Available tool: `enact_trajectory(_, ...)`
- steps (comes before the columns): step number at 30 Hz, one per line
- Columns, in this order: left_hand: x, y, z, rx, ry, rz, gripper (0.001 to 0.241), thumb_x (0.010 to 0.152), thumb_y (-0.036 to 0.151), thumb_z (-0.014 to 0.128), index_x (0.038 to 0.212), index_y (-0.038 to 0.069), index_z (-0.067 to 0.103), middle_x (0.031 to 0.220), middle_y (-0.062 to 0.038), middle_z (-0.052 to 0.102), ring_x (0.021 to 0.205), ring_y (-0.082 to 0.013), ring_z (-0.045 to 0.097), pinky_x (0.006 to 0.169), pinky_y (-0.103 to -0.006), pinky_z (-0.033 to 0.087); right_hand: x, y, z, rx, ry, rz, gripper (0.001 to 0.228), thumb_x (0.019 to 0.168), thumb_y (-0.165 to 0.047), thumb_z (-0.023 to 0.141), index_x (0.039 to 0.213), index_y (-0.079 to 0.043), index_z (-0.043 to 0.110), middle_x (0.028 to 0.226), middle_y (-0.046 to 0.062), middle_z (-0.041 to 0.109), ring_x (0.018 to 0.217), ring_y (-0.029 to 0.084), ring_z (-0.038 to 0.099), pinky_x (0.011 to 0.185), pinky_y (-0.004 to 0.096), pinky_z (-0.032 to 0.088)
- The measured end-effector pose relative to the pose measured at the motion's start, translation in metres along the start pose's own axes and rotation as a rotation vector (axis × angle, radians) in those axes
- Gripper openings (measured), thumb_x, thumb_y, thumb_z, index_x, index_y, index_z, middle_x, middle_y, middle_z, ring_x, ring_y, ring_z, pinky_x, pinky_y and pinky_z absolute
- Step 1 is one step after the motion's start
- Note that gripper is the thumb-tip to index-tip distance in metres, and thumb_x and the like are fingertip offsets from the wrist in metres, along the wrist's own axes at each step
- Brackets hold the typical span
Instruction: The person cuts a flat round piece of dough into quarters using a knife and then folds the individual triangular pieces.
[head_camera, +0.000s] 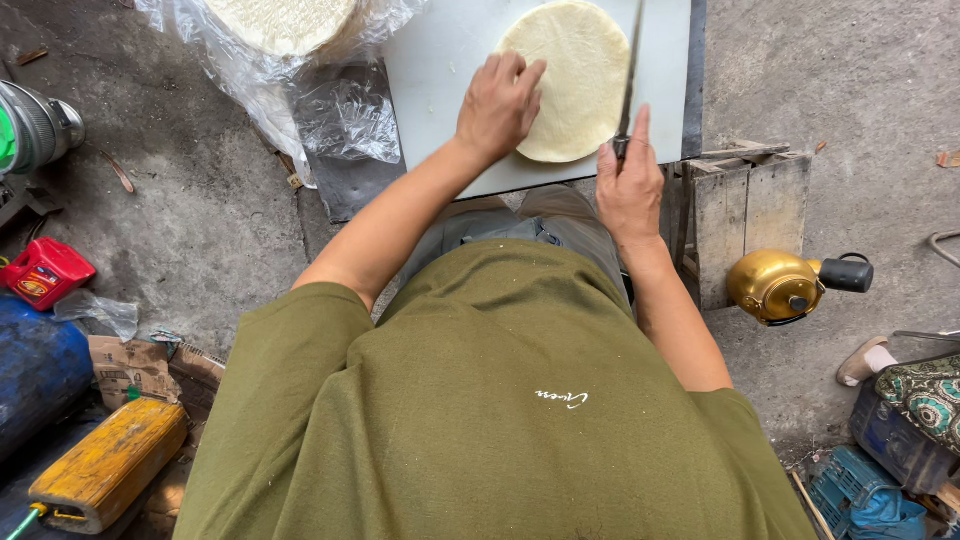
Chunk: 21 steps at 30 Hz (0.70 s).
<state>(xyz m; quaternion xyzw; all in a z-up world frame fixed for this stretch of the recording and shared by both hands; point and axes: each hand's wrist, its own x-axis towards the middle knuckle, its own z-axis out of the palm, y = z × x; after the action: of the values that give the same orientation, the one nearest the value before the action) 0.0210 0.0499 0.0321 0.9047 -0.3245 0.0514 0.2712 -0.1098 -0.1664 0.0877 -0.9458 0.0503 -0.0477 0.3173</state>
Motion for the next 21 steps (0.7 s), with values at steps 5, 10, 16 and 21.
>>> enact_trajectory(5,0.03,-0.01,0.003,0.1,-0.079,-0.005,0.052,0.078,0.011,0.075,0.128,0.002,0.063,0.103,-0.015,0.055,0.094,-0.0306,0.056,0.078,-0.039,0.049,0.005,-0.025,0.007,-0.022,-0.189,-0.087,0.07,0.109,-0.017,0.064,0.167,-0.016,0.025,0.088,0.021,0.066,0.076,0.037,0.068,0.076,0.051,0.057)
enact_trajectory(10,0.032,-0.013,0.012,0.12,-0.169,-0.075,0.049,0.08,0.008,0.074,0.125,0.001,0.057,0.108,-0.017,0.054,0.099,-0.0318,0.056,0.087,-0.0397,0.05,0.017,-0.034,0.016,-0.029,-0.271,-0.049,0.073,0.104,-0.013,0.066,0.166,-0.014,0.026,0.079,0.022,0.062,0.07,0.039,0.065,0.072,0.053,0.055)
enact_trajectory(16,0.031,-0.018,0.02,0.07,-0.129,-0.108,0.057,0.076,0.007,0.074,0.129,-0.002,0.053,0.108,-0.017,0.054,0.099,-0.033,0.057,0.085,-0.0403,0.051,0.025,-0.035,0.024,-0.025,-0.271,-0.047,0.072,0.104,-0.012,0.065,0.165,-0.012,0.027,0.077,0.022,0.062,0.07,0.039,0.066,0.072,0.053,0.056)
enact_trajectory(21,0.033,-0.018,0.023,0.088,-0.164,-0.138,0.062,0.078,0.008,0.073,0.135,0.001,0.049,0.11,-0.017,0.054,0.1,-0.0318,0.058,0.083,-0.0395,0.053,0.028,-0.036,0.027,-0.023,-0.276,-0.053,0.072,0.104,-0.012,0.064,0.165,-0.01,0.026,0.077,0.021,0.062,0.07,0.038,0.066,0.072,0.052,0.057)
